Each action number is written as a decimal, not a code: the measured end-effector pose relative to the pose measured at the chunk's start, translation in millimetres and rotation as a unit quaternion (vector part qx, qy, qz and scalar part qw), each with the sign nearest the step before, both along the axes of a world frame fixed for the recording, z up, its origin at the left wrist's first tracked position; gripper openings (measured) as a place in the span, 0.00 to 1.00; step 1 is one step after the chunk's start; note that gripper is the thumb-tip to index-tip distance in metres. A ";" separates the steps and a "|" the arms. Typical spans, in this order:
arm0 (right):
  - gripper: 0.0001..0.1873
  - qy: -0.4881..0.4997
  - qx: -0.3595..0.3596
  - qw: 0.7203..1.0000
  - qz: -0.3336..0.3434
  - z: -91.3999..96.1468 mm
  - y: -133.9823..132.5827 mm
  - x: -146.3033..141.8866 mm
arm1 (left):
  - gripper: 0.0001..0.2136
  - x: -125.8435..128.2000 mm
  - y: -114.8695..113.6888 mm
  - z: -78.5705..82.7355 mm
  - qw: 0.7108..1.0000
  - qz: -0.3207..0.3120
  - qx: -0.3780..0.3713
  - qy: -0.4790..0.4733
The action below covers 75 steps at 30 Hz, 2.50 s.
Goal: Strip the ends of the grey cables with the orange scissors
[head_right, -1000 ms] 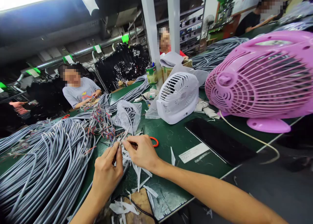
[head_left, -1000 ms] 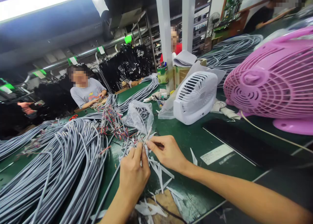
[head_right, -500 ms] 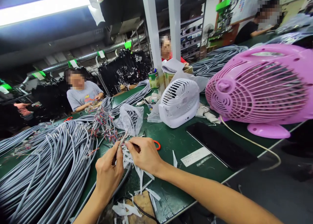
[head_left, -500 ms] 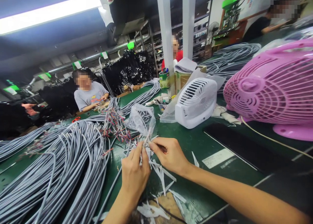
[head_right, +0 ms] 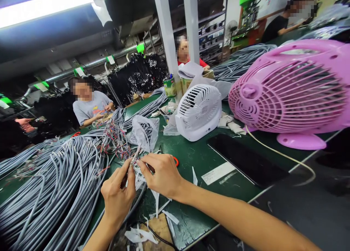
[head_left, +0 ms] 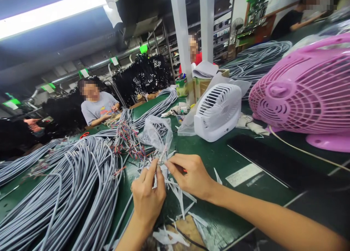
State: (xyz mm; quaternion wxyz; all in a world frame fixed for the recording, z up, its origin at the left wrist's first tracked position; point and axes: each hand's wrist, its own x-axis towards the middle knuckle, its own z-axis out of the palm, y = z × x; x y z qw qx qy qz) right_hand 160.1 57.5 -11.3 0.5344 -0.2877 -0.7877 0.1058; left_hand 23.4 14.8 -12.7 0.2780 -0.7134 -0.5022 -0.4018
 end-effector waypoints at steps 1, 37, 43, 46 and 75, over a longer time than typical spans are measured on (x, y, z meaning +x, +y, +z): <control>0.17 -0.001 0.000 1.000 -0.001 -0.1 0.3 -0.1 | 0.11 0.0 0.0 -0.1 1.000 -0.001 -0.002 -0.002; 0.15 0.022 0.017 1.000 0.009 1.7 -3.3 -0.2 | 0.14 4.2 1.4 13.6 0.944 -0.028 -0.246 -0.217; 0.15 0.015 0.012 1.000 0.010 0.7 -1.5 0.5 | 0.13 7.0 -7.8 17.6 0.957 -0.048 -0.219 -0.183; 0.15 0.020 0.007 1.000 0.022 0.9 -2.8 -0.1 | 0.13 6.9 -8.4 14.9 0.962 -0.039 -0.205 -0.177; 0.17 0.030 -0.037 0.998 0.052 -2.5 -0.9 -1.6 | 0.10 8.0 -7.7 7.7 0.994 -0.037 -0.091 -0.054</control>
